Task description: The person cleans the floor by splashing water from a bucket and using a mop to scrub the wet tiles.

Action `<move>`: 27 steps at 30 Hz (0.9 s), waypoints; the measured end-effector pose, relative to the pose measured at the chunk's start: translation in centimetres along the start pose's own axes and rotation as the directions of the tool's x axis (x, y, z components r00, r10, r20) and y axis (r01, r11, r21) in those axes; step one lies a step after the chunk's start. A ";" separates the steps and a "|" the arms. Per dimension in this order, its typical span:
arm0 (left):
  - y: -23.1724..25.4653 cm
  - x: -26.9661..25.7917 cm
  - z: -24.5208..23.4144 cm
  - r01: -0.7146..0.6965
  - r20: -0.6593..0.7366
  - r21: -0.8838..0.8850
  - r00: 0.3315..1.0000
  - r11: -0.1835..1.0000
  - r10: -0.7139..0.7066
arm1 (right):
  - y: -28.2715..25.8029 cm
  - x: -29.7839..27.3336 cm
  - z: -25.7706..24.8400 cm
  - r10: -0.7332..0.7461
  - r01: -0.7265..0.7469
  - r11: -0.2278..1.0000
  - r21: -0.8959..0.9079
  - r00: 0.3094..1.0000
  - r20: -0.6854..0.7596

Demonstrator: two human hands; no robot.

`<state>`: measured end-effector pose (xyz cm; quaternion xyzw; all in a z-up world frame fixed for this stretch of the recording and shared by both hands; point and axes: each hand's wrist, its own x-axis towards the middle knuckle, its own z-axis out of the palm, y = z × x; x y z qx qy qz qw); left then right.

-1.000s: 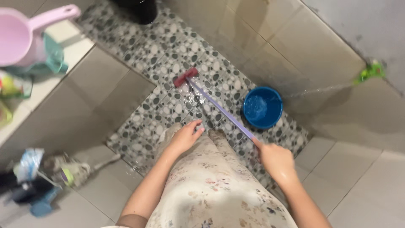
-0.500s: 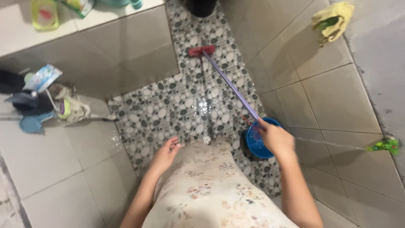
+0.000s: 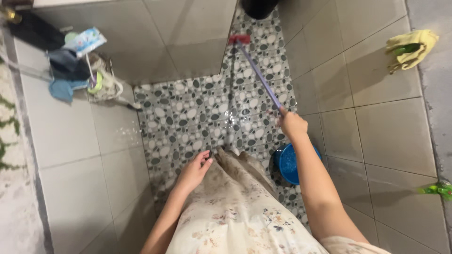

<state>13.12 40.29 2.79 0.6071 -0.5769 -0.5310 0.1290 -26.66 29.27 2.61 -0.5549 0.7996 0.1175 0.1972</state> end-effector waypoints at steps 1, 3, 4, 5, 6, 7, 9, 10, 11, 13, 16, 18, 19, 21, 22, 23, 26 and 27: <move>0.1 -0.6 -0.3 0.011 -0.003 -0.008 1.000 1.000 -0.011 | 0.0 1.1 1.0 -0.010 0.010 1.000 0.027 0.999 -0.033; -0.2 -2.1 -1.1 -0.029 -0.003 0.087 1.000 0.996 0.029 | 1.2 0.2 2.2 -0.001 0.000 0.999 0.038 1.000 0.005; -0.4 -2.7 -1.4 -0.020 -0.004 0.085 1.000 0.996 0.021 | 1.5 -0.6 2.2 0.014 -0.015 0.998 0.058 1.000 0.023; -0.8 -3.3 -1.7 -0.008 -0.017 0.057 1.000 0.998 0.009 | 2.0 -2.7 2.3 -0.011 0.011 1.000 0.016 1.000 0.012; -1.4 -3.8 -1.8 0.001 -0.027 0.027 1.000 1.000 0.000 | 2.8 -6.0 2.3 -0.033 0.033 0.999 -0.027 0.999 0.000; -2.1 -4.2 -2.0 0.007 -0.026 0.024 1.000 1.000 -0.006 | 3.5 -9.7 2.1 -0.052 0.052 0.997 -0.048 0.999 0.002; -3.6 -5.2 -2.1 -0.086 -0.065 -0.035 0.994 0.996 0.084 | 4.3 -18.2 0.8 -0.038 0.044 0.995 -0.085 0.997 0.065; -4.4 -5.7 -2.2 -0.083 -0.064 -0.037 0.995 0.996 0.080 | 4.2 -22.6 -0.1 -0.055 0.062 0.993 -0.103 0.996 0.070; -5.1 -6.4 -2.1 -0.032 -0.039 -0.042 0.999 0.999 0.030 | 4.2 -27.0 -1.3 -0.019 0.032 0.996 -0.083 0.988 0.150; -6.4 -7.7 -2.1 0.018 -0.017 -0.049 1.000 0.999 -0.019 | 3.3 -34.0 -3.5 0.078 -0.021 0.979 -0.204 0.958 0.276; -8.3 -9.3 -1.4 -0.051 -0.021 -0.087 0.999 0.995 0.049 | 2.2 -41.2 -5.4 0.141 -0.021 0.951 -0.308 0.916 0.375; -9.1 -10.2 -1.1 -0.012 0.041 -0.054 0.999 0.998 0.014 | 1.3 -43.2 -4.8 0.157 0.012 0.928 -0.373 0.895 0.418; -9.3 -11.1 -0.8 -0.004 0.040 -0.060 0.999 0.998 0.006 | 0.7 -43.4 -4.0 0.109 0.029 0.944 -0.329 0.912 0.395; -9.5 -12.4 -0.6 0.013 0.042 -0.014 0.999 1.000 -0.012 | -0.4 -42.3 -1.5 0.038 0.069 0.948 -0.310 0.944 0.327; -9.6 -13.1 -0.5 0.016 0.033 -0.017 0.999 1.000 -0.015 | -0.7 -41.1 -0.2 0.014 0.091 0.935 -0.342 0.956 0.292; -9.8 -13.9 -0.4 -0.014 0.037 -0.019 0.999 1.000 0.014 | -1.1 -39.7 1.5 -0.103 0.151 0.954 -0.261 0.977 0.189; -10.2 -15.4 -0.6 -0.084 0.023 -0.008 0.996 0.996 0.084 | -3.8 -34.8 7.3 -0.228 0.239 0.958 -0.159 0.970 0.089; -10.3 -16.0 -0.7 -0.128 0.021 0.009 0.992 0.992 0.127 | -5.2 -33.6 8.9 -0.225 0.233 0.957 -0.174 0.972 0.067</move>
